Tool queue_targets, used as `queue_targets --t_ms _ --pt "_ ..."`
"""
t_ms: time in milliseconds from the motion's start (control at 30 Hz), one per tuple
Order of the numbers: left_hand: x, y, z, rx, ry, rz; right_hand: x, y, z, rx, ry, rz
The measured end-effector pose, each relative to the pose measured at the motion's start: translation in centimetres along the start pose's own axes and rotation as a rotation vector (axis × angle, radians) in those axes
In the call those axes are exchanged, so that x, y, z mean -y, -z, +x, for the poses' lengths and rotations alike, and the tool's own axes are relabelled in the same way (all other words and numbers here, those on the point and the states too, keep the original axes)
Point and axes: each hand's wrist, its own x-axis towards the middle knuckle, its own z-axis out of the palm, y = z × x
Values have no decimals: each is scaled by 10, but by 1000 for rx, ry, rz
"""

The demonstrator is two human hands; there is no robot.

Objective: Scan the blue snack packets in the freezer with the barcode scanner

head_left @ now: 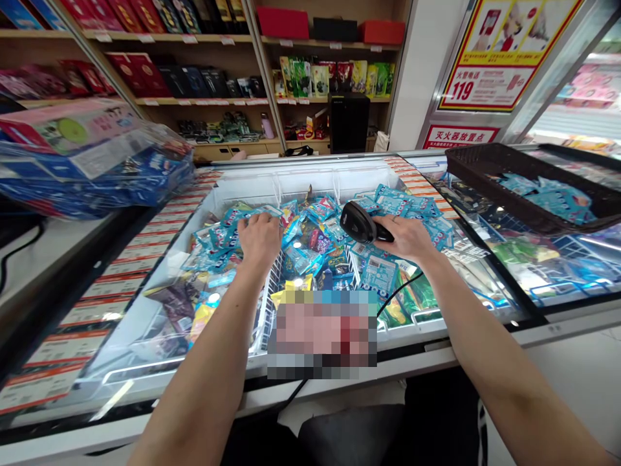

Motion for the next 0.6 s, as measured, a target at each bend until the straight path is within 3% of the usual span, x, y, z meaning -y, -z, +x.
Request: queue_targets --t_ms 67,167,367,467,600 --pt "-4 -1 1 -24 -46 -50 0 0 0 -2 -14 -1" --pt "-18 -2 5 -11 -235 -169 -1 0 0 -2 -29 5" --pt "-57 -3 5 201 -622 -441 -2 1 0 -19 -29 14" --pt "-63 0 2 201 -603 -433 -3 1 0 -20 -28 21" --pt "-60 3 1 116 -431 -360 -2 1 0 -4 -36 15"
